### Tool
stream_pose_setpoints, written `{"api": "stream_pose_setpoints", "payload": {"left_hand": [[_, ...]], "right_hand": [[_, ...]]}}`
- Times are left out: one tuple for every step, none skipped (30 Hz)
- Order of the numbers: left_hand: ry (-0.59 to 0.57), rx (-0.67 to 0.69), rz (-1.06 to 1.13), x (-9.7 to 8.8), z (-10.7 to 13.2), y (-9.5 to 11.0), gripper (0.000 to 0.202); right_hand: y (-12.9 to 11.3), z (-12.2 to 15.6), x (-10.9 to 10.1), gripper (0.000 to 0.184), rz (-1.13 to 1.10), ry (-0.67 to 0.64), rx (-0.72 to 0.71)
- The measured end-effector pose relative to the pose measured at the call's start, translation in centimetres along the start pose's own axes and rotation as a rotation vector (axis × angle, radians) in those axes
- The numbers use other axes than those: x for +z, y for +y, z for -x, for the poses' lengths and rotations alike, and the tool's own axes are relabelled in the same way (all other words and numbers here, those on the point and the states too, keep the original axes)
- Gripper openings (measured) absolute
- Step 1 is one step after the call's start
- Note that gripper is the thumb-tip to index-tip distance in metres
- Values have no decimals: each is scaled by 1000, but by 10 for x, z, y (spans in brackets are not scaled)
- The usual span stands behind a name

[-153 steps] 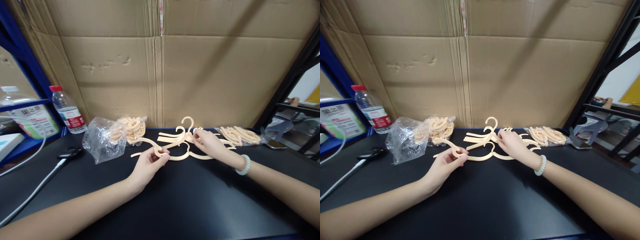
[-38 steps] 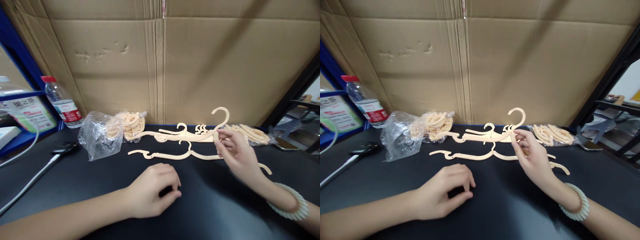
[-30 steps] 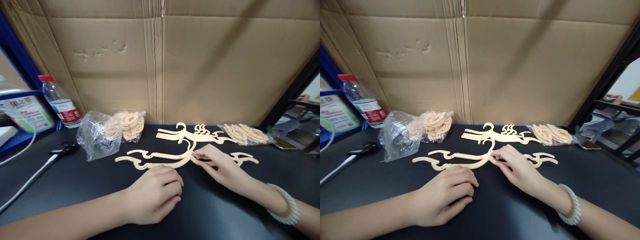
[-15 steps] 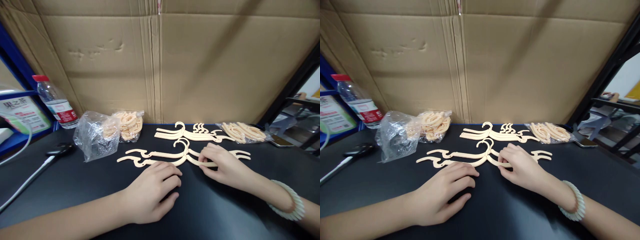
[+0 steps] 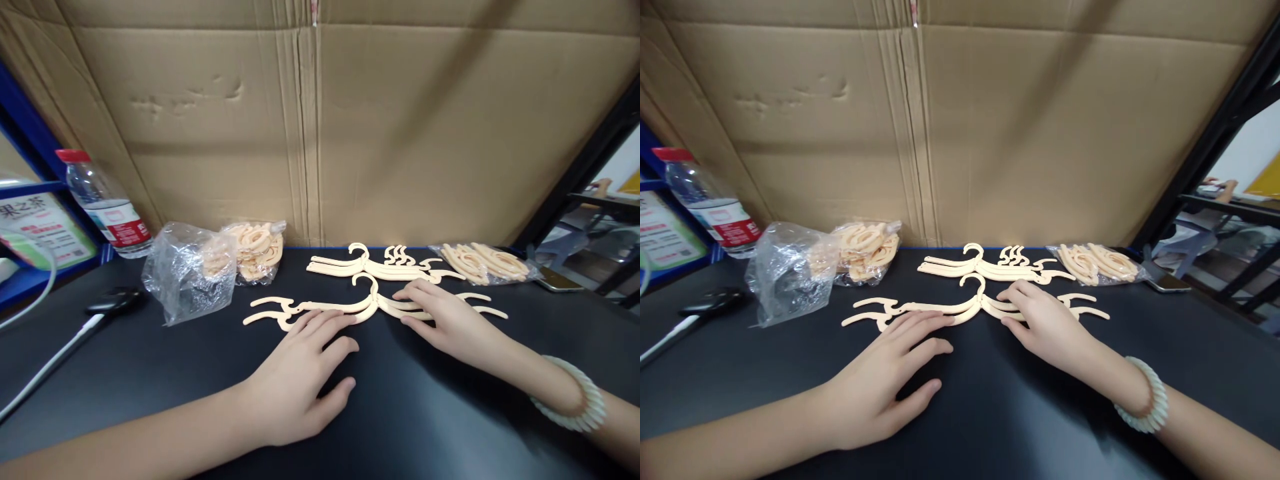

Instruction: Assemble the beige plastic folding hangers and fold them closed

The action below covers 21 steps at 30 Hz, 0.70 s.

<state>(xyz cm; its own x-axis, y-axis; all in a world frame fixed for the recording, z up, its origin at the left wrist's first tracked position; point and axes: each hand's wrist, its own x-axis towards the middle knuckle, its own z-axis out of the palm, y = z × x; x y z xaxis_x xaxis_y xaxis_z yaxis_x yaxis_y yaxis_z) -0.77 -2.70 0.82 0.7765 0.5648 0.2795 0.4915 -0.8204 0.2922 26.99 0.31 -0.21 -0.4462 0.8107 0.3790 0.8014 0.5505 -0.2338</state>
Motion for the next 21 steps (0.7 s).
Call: {"api": "stream_pose_setpoints", "payload": {"left_hand": [[8,-15,-4,0,0,0,30],[13,-31,-8,1,0,-1,33],[14,-47,-13,1,1,-1,35],[11,-61,-18,2,1,-1,37],[6,-72,-25,2,2,-1,38],[-1,-80,-31,2,2,-2,39],[-6,-86,-37,2,2,-2,39],[-10,-91,-42,3,2,-2,40],[-11,-96,-46,3,2,-2,40],[-13,-103,-51,3,1,-3,41],[-15,-112,-56,3,1,-3,41],[-19,-123,-61,3,1,-3,41],[-21,-134,-68,3,0,-3,42],[-23,-145,-77,3,0,-3,42],[-21,-159,-92,4,0,-3,42],[-15,-174,-110,4,0,-2,42],[-11,-190,-129,3,0,-2,42],[-11,-208,-148,3,0,-1,42],[-13,-226,-165,3,0,0,42],[-18,-243,-177,3,0,0,42],[-25,-257,-186,3,0,1,42]], "right_hand": [[1,0,0,24,0,-9,2],[3,-1,0,22,-4,-19,0],[4,-1,0,21,-9,-26,-5],[4,-2,-1,20,-14,-32,-10],[5,-2,-1,19,-17,-38,-13],[5,-3,-2,20,-16,-44,-11],[5,-3,-2,20,-14,-50,-8],[5,-4,-2,21,-11,-54,-5],[5,-4,-2,21,-9,-56,-4],[5,-4,-2,21,-9,-56,-4],[5,-4,-2,21,-10,-56,-5],[5,-4,-2,21,-13,-56,-6],[5,-4,-2,21,-15,-54,-6],[5,-4,-2,21,-17,-52,-4],[5,-4,-2,21,-20,-49,-2],[5,-4,-2,21,-24,-46,1],[5,-4,-2,20,-29,-43,4],[5,-4,-2,20,-32,-42,6],[5,-5,-2,19,-33,-44,7],[6,-5,-2,19,-33,-44,7],[6,-5,-2,19,-30,-44,7]]}}
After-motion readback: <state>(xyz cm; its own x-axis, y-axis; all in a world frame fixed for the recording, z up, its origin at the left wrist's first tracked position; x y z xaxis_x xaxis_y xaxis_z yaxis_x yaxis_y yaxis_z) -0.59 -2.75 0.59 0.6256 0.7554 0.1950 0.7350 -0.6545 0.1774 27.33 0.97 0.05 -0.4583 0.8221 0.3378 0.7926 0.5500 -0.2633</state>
